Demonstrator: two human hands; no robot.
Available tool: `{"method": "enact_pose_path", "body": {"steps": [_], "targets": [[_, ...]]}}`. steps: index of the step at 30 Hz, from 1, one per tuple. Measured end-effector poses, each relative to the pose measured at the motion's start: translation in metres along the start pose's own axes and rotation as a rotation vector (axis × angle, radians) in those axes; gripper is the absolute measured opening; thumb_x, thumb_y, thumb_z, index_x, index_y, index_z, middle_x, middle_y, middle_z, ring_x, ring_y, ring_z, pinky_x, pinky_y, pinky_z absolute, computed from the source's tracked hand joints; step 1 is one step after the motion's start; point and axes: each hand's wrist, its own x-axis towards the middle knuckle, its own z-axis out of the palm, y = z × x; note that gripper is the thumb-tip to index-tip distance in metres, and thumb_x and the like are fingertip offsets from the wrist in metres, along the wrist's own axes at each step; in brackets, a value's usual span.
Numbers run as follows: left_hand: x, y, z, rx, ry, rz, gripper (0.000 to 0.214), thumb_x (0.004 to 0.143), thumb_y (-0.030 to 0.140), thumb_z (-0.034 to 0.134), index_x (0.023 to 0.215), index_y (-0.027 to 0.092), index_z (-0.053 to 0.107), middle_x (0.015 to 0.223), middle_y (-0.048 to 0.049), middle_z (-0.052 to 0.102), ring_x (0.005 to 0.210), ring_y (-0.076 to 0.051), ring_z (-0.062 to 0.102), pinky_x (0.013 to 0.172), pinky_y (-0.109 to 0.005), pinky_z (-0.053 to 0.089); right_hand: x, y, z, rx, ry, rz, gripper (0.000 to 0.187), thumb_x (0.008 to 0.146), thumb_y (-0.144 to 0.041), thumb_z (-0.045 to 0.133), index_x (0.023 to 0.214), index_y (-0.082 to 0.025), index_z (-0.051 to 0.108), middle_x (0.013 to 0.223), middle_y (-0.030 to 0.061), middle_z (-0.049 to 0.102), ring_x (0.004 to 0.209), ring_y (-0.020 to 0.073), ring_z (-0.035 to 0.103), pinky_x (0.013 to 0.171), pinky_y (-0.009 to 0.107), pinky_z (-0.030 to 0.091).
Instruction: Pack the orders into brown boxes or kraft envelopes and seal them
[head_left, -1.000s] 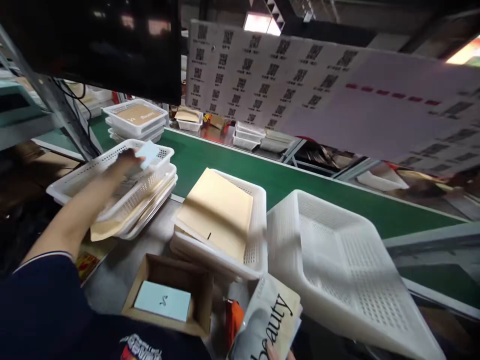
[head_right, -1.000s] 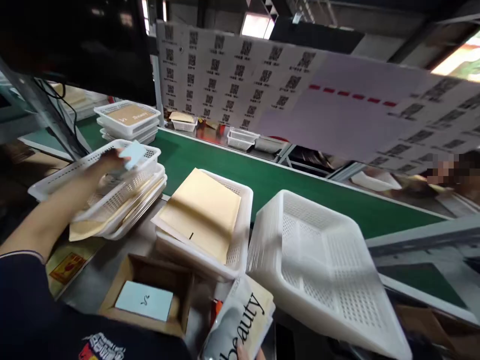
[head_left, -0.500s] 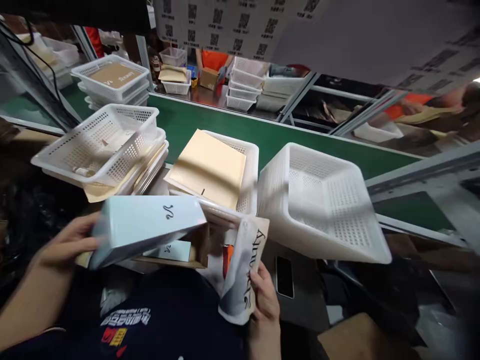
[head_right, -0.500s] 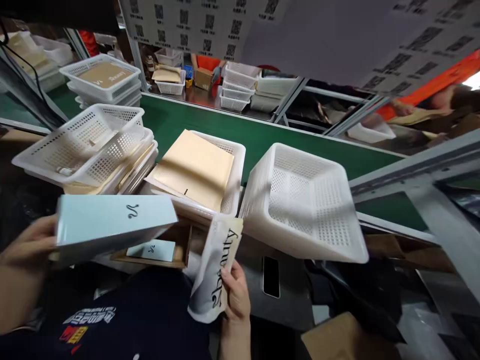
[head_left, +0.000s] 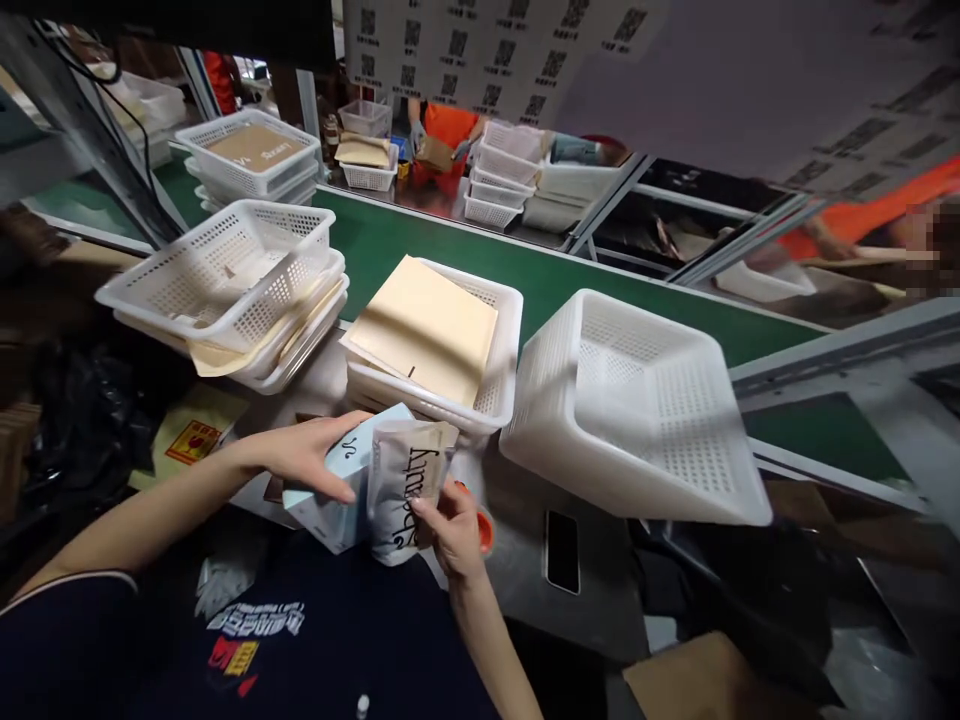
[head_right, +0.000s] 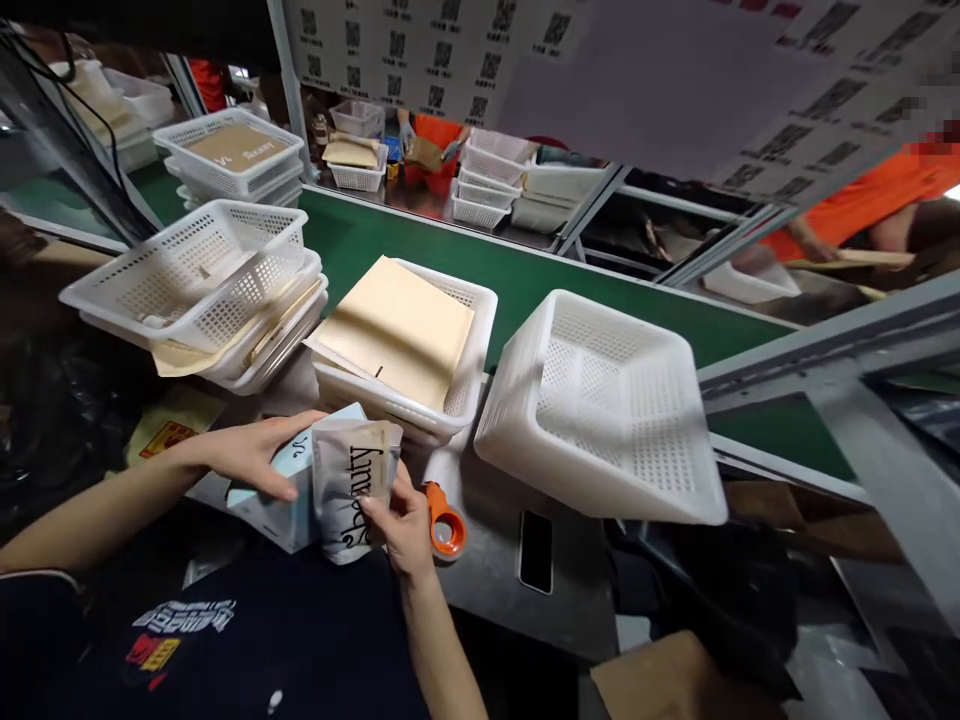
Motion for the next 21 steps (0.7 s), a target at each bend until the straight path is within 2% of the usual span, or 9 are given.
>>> {"method": "enact_pose_path", "body": {"steps": [3,6,7,9,12,15,18,21], "targets": [[0.004,0.027,-0.01,0.261,0.012,-0.045,0.087,0.079,0.043,0.08,0.154,0.022,0.042,0.132,-0.0067,0.068,0.112,-0.028,0.068,0.094,-0.034,0.055,-0.005,0.003,-0.007,0.117,0.106,-0.017,0.03,0.063,-0.035,0.096,0.087,-0.024,0.081,0.092,0.0034,0.082,0.087,0.0216,0.076,0.086,0.034,0.063],[0.003,0.033,-0.021,0.442,0.102,0.012,0.083,0.081,0.033,0.074,0.155,0.021,0.038,0.138,-0.0079,0.065,0.117,-0.028,0.066,0.098,-0.035,0.054,-0.009,-0.001,-0.031,0.259,0.314,-0.086,0.035,0.062,-0.037,0.095,0.092,-0.026,0.079,0.09,0.0014,0.082,0.084,0.0191,0.076,0.081,0.031,0.062],[0.004,0.027,-0.022,0.503,0.109,0.033,0.083,0.081,0.031,0.073,0.155,0.021,0.038,0.141,-0.0095,0.063,0.122,-0.029,0.065,0.101,-0.037,0.053,-0.011,-0.002,-0.041,0.287,0.385,-0.109,0.035,0.063,-0.036,0.095,0.093,-0.027,0.079,0.09,0.001,0.082,0.084,0.0184,0.077,0.08,0.03,0.062],[0.007,0.007,-0.016,0.627,0.05,0.06,0.083,0.079,0.028,0.071,0.155,0.02,0.039,0.147,-0.0122,0.061,0.127,-0.032,0.063,0.105,-0.041,0.052,-0.016,-0.004,-0.059,0.317,0.514,-0.143,0.035,0.064,-0.035,0.093,0.094,-0.027,0.078,0.091,0.0006,0.082,0.084,0.0173,0.077,0.079,0.028,0.062],[0.012,-0.032,0.009,0.774,-0.08,0.07,0.084,0.079,0.028,0.07,0.156,0.019,0.039,0.151,-0.0142,0.059,0.129,-0.034,0.062,0.105,-0.043,0.052,-0.025,0.0,-0.075,0.289,0.652,-0.161,0.037,0.063,-0.035,0.093,0.095,-0.025,0.078,0.092,0.0019,0.082,0.081,0.0175,0.077,0.078,0.028,0.062],[0.008,-0.06,0.037,0.931,-0.033,0.055,0.088,0.081,0.024,0.07,0.161,0.018,0.034,0.158,-0.0168,0.053,0.137,-0.036,0.056,0.11,-0.047,0.047,-0.035,0.013,-0.075,0.287,0.704,-0.135,0.036,0.064,-0.037,0.093,0.095,-0.024,0.078,0.094,0.0036,0.083,0.084,0.0199,0.078,0.078,0.03,0.063],[0.0,-0.07,0.051,1.047,0.036,0.057,0.091,0.082,0.014,0.069,0.165,0.021,0.031,0.162,-0.0158,0.049,0.143,-0.036,0.05,0.116,-0.048,0.042,-0.041,0.026,-0.069,0.353,0.73,-0.084,0.037,0.062,-0.038,0.095,0.093,-0.025,0.078,0.092,0.0017,0.083,0.086,0.0193,0.078,0.08,0.029,0.063],[-0.005,-0.067,0.047,1.044,0.039,0.067,0.093,0.082,0.01,0.068,0.166,0.027,0.03,0.162,-0.0136,0.05,0.142,-0.035,0.051,0.115,-0.048,0.043,-0.039,0.031,-0.063,0.354,0.732,-0.034,0.04,0.061,-0.038,0.096,0.094,-0.024,0.079,0.091,0.0007,0.082,0.086,0.0187,0.078,0.081,0.029,0.063]]}}
